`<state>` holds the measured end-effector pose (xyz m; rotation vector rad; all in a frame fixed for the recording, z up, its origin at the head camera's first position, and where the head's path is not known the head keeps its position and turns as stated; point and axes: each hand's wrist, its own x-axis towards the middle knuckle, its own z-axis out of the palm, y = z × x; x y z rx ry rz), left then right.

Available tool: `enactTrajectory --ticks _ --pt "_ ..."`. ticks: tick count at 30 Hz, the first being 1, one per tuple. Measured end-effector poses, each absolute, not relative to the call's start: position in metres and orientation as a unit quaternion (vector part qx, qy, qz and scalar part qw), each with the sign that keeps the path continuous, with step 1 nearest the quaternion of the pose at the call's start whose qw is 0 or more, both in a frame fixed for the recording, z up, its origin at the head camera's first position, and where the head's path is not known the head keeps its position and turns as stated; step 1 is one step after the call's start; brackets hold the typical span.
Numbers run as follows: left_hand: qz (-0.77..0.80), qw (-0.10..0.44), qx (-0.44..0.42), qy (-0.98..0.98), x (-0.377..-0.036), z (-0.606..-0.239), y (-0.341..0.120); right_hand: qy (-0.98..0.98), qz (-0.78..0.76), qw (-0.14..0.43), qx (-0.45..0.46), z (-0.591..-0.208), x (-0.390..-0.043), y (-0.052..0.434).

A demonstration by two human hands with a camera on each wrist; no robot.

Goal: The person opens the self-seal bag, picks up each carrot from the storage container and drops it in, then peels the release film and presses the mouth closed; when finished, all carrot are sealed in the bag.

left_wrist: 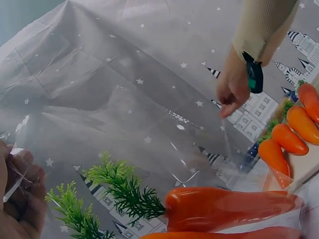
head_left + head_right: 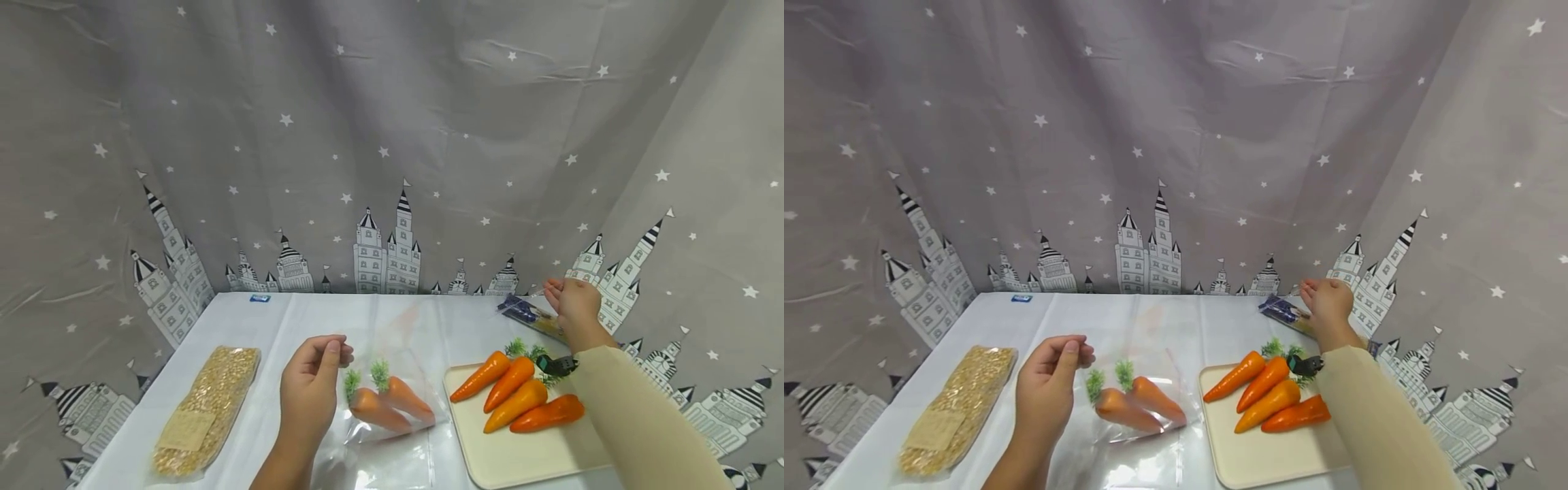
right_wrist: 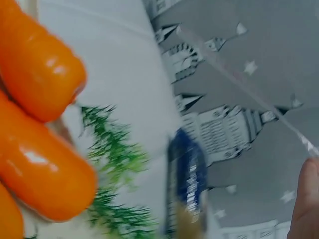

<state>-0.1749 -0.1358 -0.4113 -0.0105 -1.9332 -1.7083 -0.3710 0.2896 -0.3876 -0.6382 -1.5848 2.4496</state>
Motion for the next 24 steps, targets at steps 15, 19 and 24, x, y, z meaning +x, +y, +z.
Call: enactTrajectory --ticks 15,19,24 --pt "-0.633 0.271 0.000 -0.725 -0.175 -0.412 -0.137 -0.707 0.659 0.081 -0.245 -0.451 -0.375 0.336" --pt "-0.635 0.269 0.000 -0.725 -0.176 -0.411 -0.137 -0.721 0.649 0.074 -0.232 -0.452 -0.375 0.342" --pt "-0.634 0.264 0.005 -0.727 -0.176 -0.411 -0.138 -0.729 0.647 0.076 -0.209 -0.444 -0.372 0.345"
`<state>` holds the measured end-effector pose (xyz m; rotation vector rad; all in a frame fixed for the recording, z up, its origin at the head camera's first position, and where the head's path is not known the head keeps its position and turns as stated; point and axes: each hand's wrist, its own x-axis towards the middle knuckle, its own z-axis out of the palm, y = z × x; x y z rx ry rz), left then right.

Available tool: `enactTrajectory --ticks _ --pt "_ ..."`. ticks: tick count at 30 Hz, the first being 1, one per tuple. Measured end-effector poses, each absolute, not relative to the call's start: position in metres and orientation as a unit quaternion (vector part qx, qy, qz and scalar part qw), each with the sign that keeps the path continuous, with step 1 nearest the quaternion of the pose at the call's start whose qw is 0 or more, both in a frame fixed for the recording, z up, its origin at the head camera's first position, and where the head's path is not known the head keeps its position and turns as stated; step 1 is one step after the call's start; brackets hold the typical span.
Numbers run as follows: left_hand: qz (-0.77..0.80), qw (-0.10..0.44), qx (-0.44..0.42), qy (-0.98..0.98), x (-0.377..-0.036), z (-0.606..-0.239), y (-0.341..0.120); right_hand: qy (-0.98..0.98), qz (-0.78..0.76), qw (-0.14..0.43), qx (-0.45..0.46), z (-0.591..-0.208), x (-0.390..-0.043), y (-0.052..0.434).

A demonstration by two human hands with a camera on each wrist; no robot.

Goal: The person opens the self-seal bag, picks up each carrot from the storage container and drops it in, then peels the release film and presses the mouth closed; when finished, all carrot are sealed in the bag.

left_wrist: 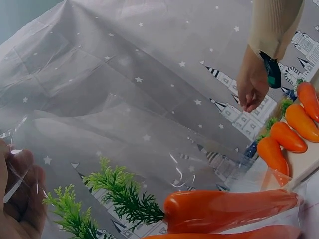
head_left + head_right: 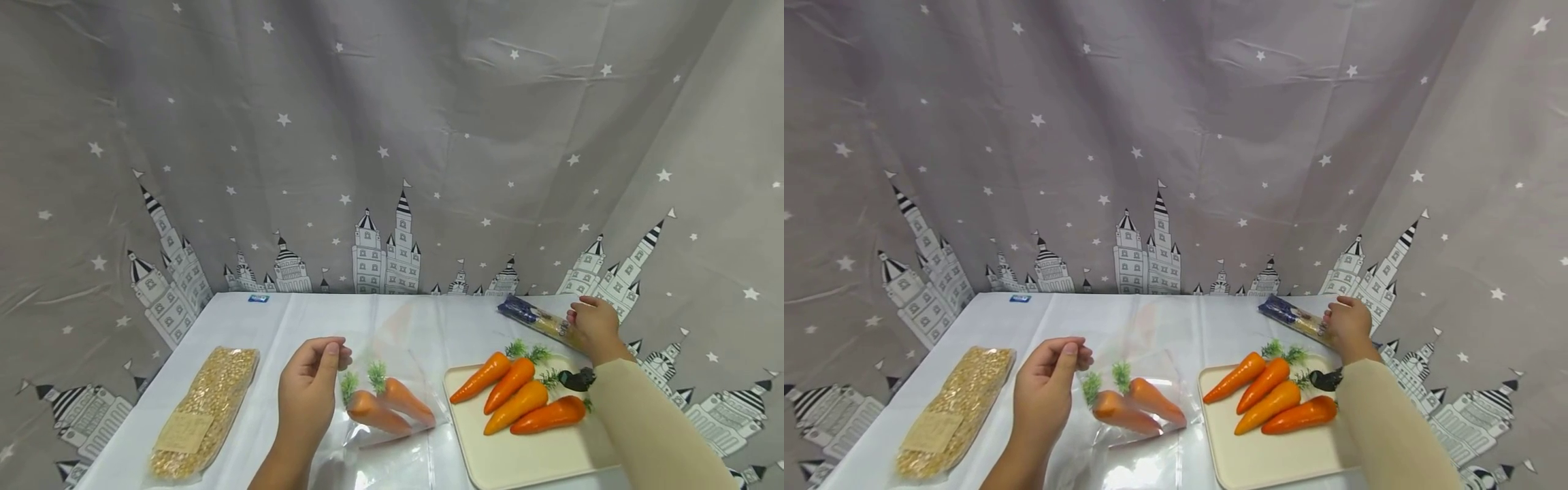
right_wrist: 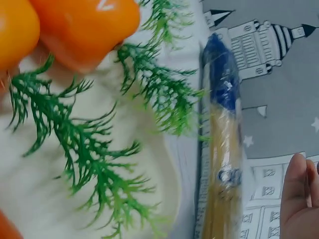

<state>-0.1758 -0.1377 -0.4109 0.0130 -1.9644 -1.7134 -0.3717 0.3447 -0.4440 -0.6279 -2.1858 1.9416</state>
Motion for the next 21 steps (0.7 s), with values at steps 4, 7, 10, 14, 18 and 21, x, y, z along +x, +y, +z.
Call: enactTrajectory --ticks 4,7,10,14,18,21 --pt "-0.635 0.265 0.002 -0.726 -0.175 -0.410 -0.138 -0.748 0.633 0.083 -0.180 -0.437 -0.367 0.332" --pt "-0.636 0.268 -0.003 -0.724 -0.175 -0.409 -0.139 -0.774 0.616 0.080 -0.126 -0.431 -0.359 0.309" --pt "-0.639 0.270 -0.007 -0.720 -0.175 -0.409 -0.139 -0.787 0.611 0.063 -0.061 -0.421 -0.345 0.276" --pt "-0.640 0.268 -0.006 -0.720 -0.175 -0.409 -0.138 -0.789 0.612 0.032 0.037 -0.410 -0.321 0.227" --pt "-0.641 0.265 -0.001 -0.720 -0.173 -0.409 -0.138 -0.768 0.623 -0.010 0.150 -0.405 -0.292 0.181" --pt "-0.645 0.264 -0.001 -0.717 -0.172 -0.410 -0.138 -0.755 0.620 -0.031 0.211 -0.405 -0.272 0.154"
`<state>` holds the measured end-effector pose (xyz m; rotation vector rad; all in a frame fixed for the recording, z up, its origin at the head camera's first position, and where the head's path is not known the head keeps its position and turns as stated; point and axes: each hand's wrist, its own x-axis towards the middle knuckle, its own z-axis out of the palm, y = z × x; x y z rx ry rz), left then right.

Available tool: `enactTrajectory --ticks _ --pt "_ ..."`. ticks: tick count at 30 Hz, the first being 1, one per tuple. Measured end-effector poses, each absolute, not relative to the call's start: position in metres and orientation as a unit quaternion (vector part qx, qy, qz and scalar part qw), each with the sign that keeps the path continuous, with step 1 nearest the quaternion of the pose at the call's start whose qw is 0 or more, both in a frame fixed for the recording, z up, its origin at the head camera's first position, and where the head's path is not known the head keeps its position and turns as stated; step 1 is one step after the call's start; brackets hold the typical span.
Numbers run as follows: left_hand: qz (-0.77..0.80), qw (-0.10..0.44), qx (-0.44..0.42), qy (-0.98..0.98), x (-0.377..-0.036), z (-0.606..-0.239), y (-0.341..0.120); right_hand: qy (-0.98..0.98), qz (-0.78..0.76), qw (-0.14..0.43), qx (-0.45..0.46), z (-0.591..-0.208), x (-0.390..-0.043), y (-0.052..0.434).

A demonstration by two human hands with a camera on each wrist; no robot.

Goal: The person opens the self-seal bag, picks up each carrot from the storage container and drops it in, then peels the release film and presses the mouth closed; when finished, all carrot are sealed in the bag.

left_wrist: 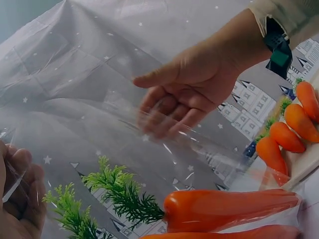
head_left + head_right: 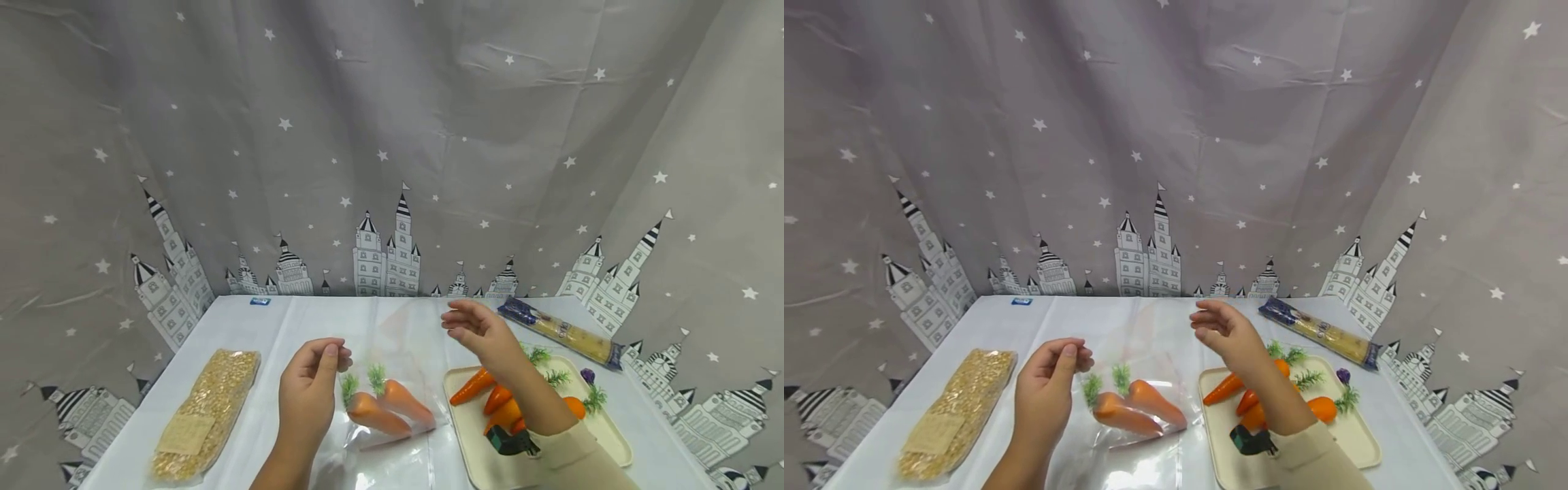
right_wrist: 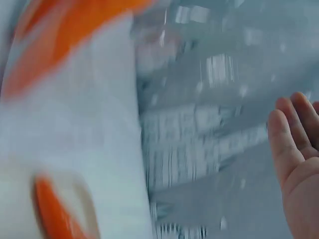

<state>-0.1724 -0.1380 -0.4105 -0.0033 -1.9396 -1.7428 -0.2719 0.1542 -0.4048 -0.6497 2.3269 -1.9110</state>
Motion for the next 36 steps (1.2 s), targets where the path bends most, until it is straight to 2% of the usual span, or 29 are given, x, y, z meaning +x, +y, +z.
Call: enactTrajectory --ticks 4,9,12,21,36 --pt "-0.649 0.260 -0.002 -0.715 -0.172 -0.415 -0.137 0.766 -0.605 0.010 -0.217 -0.406 -0.252 0.126" --pt "-0.651 0.266 -0.012 -0.711 -0.173 -0.420 -0.138 0.787 -0.595 -0.064 -0.149 -0.408 -0.240 0.104" --pt "-0.644 0.274 -0.016 -0.714 -0.173 -0.423 -0.139 0.777 -0.611 -0.085 -0.126 -0.408 -0.237 0.098" --pt "-0.658 0.266 -0.028 -0.704 -0.171 -0.430 -0.140 0.730 -0.667 -0.098 -0.114 -0.411 -0.230 0.101" --pt "-0.646 0.296 0.005 -0.704 -0.180 -0.424 -0.150 0.727 -0.661 -0.128 -0.137 -0.404 -0.227 0.117"
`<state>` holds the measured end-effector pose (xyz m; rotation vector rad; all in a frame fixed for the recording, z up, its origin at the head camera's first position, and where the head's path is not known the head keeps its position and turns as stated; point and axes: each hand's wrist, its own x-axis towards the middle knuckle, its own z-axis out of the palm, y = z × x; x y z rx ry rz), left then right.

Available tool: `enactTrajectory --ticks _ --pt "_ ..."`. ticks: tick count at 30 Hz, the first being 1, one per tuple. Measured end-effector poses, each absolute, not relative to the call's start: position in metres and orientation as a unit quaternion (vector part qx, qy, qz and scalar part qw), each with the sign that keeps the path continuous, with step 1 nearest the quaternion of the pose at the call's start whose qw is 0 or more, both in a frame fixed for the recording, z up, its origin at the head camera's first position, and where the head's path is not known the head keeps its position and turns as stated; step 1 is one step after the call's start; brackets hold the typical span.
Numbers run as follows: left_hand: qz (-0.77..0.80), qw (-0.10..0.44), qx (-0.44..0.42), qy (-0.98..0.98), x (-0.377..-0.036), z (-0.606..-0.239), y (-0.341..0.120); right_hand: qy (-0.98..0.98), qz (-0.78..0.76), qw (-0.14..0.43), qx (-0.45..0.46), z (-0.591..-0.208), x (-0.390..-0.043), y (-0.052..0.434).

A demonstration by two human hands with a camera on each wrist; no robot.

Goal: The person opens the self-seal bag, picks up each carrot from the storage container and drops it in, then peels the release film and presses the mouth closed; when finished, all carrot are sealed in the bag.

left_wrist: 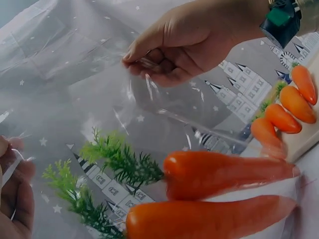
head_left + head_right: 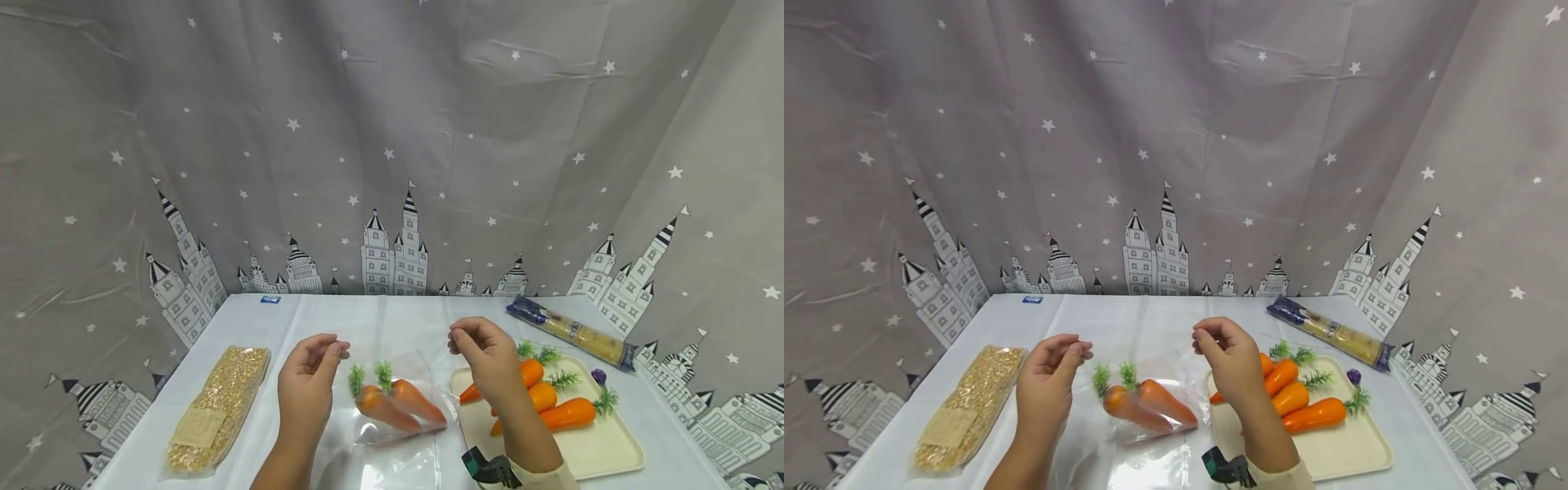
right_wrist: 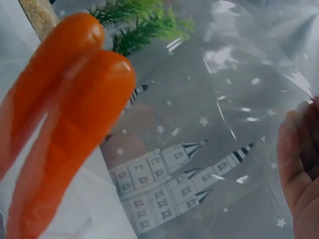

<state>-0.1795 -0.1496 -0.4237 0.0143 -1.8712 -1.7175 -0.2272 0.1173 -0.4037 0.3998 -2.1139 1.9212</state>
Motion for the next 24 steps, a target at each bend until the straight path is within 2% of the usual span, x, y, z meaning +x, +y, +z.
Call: enactTrajectory --ticks 9,24 --pt "-0.642 0.258 0.004 -0.722 -0.186 -0.420 -0.155 -0.733 0.656 0.115 0.141 -0.402 -0.228 0.125" --pt "-0.631 0.246 -0.037 -0.735 -0.186 -0.420 -0.162 -0.737 0.635 0.129 0.192 -0.404 -0.228 0.133"
